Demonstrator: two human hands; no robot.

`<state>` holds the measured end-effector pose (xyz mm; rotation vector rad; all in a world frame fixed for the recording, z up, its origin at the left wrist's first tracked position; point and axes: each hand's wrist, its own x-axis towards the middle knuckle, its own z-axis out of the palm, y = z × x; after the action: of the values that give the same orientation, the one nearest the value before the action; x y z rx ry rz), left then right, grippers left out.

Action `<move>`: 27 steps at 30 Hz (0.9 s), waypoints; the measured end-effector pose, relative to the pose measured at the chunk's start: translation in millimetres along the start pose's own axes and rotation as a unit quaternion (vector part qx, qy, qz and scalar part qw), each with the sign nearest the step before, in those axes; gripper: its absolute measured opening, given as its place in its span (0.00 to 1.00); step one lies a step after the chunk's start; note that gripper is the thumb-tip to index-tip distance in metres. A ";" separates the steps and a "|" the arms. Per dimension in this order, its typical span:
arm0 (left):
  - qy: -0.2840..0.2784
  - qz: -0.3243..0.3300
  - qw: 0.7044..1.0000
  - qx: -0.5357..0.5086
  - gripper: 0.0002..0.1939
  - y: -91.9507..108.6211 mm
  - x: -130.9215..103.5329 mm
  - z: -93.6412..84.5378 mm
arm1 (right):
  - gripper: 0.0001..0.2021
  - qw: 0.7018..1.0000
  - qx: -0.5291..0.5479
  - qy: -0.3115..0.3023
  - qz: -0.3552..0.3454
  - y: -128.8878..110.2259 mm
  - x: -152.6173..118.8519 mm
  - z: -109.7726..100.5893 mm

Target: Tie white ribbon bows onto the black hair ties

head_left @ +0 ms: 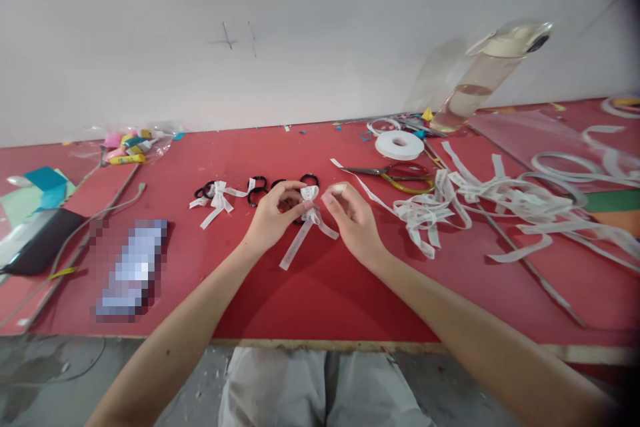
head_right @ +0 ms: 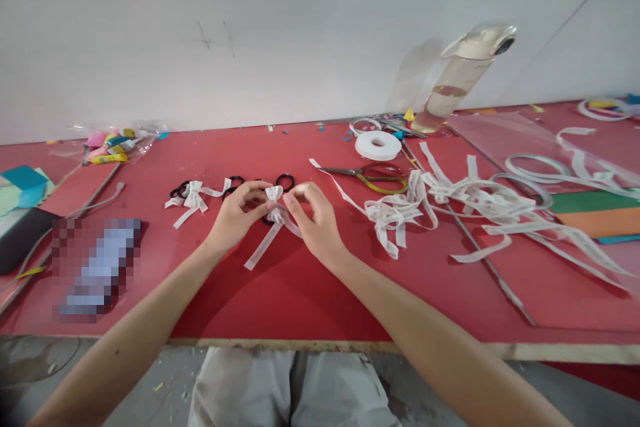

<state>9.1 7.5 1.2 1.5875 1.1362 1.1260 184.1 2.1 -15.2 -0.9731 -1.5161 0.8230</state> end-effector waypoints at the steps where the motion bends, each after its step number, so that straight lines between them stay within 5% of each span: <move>1: -0.007 0.000 1.000 -0.006 0.16 0.6 -0.8 1.7 | 0.13 1.000 0.009 0.002 0.018 -0.1 -0.5 0.2; 10: -0.047 0.004 0.997 -0.054 0.13 -0.7 -1.8 6.2 | 0.14 0.997 0.043 -0.025 0.060 1.9 1.4 0.0; 19: 0.013 -0.006 0.993 -0.120 0.12 4.0 -1.2 5.2 | 0.13 0.994 0.089 0.021 0.055 -5.8 -1.0 4.5; 27: 0.009 0.053 0.998 -0.014 0.14 0.5 -7.6 18.8 | 0.12 0.997 0.039 0.038 0.060 -5.5 -4.7 8.8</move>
<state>26.0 -2.6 -4.0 1.6339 1.0531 1.2211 174.9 -4.4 -13.6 -1.0327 -1.3608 0.9129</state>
